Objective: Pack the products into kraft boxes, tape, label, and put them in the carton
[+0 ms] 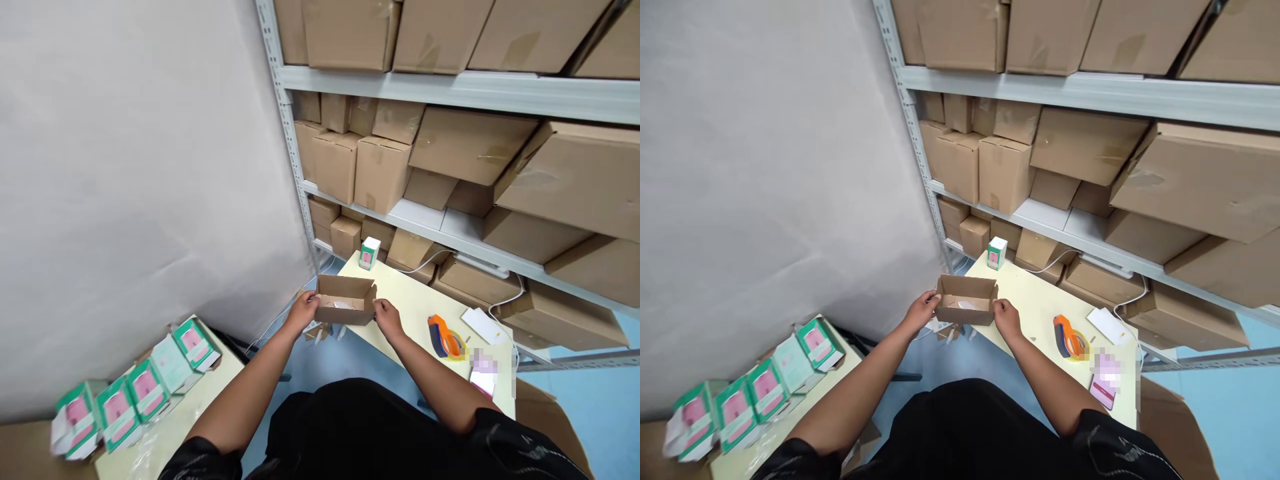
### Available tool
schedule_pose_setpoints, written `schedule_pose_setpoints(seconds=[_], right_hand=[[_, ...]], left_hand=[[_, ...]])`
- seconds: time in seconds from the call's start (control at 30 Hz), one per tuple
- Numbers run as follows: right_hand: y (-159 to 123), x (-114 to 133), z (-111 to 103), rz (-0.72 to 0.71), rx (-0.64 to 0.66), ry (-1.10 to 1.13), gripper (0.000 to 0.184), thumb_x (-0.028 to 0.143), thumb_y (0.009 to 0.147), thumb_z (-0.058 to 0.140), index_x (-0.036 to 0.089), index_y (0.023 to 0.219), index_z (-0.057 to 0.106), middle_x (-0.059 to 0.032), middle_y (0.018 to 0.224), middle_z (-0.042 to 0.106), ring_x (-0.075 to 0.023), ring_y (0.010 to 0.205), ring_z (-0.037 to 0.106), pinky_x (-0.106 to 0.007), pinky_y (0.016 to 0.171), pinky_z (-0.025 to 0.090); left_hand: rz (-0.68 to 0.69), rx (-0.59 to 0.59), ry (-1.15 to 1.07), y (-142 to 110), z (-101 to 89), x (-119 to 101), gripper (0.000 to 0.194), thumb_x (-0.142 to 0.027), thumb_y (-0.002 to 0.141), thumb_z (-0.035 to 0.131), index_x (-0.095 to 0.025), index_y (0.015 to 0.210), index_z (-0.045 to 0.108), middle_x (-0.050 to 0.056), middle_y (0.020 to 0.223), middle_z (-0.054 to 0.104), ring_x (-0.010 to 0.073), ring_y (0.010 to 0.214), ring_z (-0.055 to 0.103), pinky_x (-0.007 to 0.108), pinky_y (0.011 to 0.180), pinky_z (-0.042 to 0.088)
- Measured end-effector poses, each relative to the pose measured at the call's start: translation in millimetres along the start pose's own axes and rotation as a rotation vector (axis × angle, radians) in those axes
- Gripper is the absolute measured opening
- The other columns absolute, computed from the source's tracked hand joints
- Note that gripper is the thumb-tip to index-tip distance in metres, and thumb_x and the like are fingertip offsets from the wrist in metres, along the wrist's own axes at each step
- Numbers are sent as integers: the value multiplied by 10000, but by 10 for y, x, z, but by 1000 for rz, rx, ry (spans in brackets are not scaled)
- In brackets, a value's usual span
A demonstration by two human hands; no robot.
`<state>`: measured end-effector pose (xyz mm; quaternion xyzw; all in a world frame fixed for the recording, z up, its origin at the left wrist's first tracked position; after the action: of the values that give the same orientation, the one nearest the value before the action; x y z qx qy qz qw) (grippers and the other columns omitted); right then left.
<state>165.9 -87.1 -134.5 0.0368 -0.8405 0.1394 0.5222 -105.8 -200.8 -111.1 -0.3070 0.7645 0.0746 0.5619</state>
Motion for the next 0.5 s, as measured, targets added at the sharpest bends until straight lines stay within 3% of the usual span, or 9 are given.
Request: schedule_pose_setpoints(seconds=[0.23, 0.5], right_hand=[[255, -244, -352, 122, -73, 44, 447, 605, 885, 478, 227, 941, 710, -43, 857, 736, -249, 798, 667, -351, 725, 514], [458, -511, -522, 228, -299, 16, 449, 602, 880, 480, 222, 945, 711, -46, 837, 729, -250, 795, 675, -359, 744, 531]], left_hand=[[6, 131, 74, 561, 601, -235, 435, -524, 925, 585, -212, 1203, 707, 114, 1183, 768, 255, 1098, 711, 393, 954, 558], [41, 376, 105, 1207, 1192, -333, 346, -444, 933, 577, -228, 1170, 708, 107, 1219, 749, 254, 1089, 714, 398, 942, 567]])
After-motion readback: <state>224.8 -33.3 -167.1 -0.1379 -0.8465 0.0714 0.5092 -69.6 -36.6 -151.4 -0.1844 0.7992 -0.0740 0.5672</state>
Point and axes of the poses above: each hand's wrist, its own y-axis towards the middle knuckle, its own z-axis out of the palm, x = y × z, the point moved 1 cm from there along y, towards the middle knuckle
